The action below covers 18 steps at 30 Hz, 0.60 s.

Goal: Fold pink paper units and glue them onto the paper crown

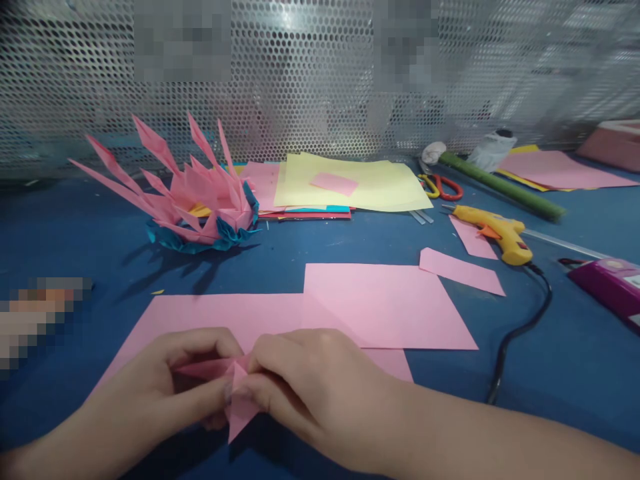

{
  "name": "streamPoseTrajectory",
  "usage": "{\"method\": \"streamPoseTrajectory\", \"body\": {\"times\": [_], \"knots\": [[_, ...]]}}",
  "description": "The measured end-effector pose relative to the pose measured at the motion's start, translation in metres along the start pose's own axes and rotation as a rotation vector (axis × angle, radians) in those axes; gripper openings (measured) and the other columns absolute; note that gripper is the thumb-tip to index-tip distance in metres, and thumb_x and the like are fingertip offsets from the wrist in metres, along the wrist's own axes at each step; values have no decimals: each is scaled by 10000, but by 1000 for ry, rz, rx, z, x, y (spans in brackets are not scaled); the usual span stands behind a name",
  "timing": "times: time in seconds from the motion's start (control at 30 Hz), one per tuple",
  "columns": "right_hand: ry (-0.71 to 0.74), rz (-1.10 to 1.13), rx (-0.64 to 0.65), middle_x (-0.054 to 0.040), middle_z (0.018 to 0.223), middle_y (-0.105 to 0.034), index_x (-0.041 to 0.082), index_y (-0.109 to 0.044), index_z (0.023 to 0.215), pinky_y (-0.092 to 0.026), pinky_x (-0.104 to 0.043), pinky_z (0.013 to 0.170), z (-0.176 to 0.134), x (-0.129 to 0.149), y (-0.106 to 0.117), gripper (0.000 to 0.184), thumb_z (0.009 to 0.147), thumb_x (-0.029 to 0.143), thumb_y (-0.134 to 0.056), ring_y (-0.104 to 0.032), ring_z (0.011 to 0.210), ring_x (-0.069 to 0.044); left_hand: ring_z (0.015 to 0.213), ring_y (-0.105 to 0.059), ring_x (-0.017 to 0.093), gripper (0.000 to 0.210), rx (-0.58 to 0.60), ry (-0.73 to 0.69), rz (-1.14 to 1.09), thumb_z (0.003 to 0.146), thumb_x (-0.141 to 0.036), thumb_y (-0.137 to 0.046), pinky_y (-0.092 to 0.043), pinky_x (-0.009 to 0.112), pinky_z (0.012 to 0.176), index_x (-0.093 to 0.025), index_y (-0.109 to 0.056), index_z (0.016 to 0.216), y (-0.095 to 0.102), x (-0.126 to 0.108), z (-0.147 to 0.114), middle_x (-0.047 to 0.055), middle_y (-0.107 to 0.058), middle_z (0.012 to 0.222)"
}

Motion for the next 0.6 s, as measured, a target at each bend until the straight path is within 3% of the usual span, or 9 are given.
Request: {"method": "streamPoseTrajectory", "body": {"times": [0.2,0.43,0.6], "knots": [[83,-25,-73,57,711,-558,184,-555,845,-345,-172,558,2,-8,-2,264,867,388,-721,-482,603,-83,490,-555,82,199,-16,-31,-21,788,-296,-726,-430,165,504,-183,-608,675,5,3,4,-62,-626,536],[62,-48,-47,35,710,-572,167,-594,839,-359,-187,578,5,-6,1,247,925,393,-645,-494,615,-94,470,-540,69,272,8,-62,-86,818,-350,-721,-431,162,497,-174,-591,656,5,6,3,-61,-625,527],[-3,-1,-17,-18,740,-635,133,-656,830,-393,-198,606,4,-4,2,352,972,437,-553,-547,643,-110,497,-542,65,247,11,-73,-64,827,-317,-716,-432,158,510,-169,-607,662,3,5,4,-58,-636,566]]}}
Point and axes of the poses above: each hand's wrist, its own z-axis towards the middle knuckle, its own y-axis out of the back of the hand, x = y × z, the point moved 2 cm from there along z, towards the middle knuckle
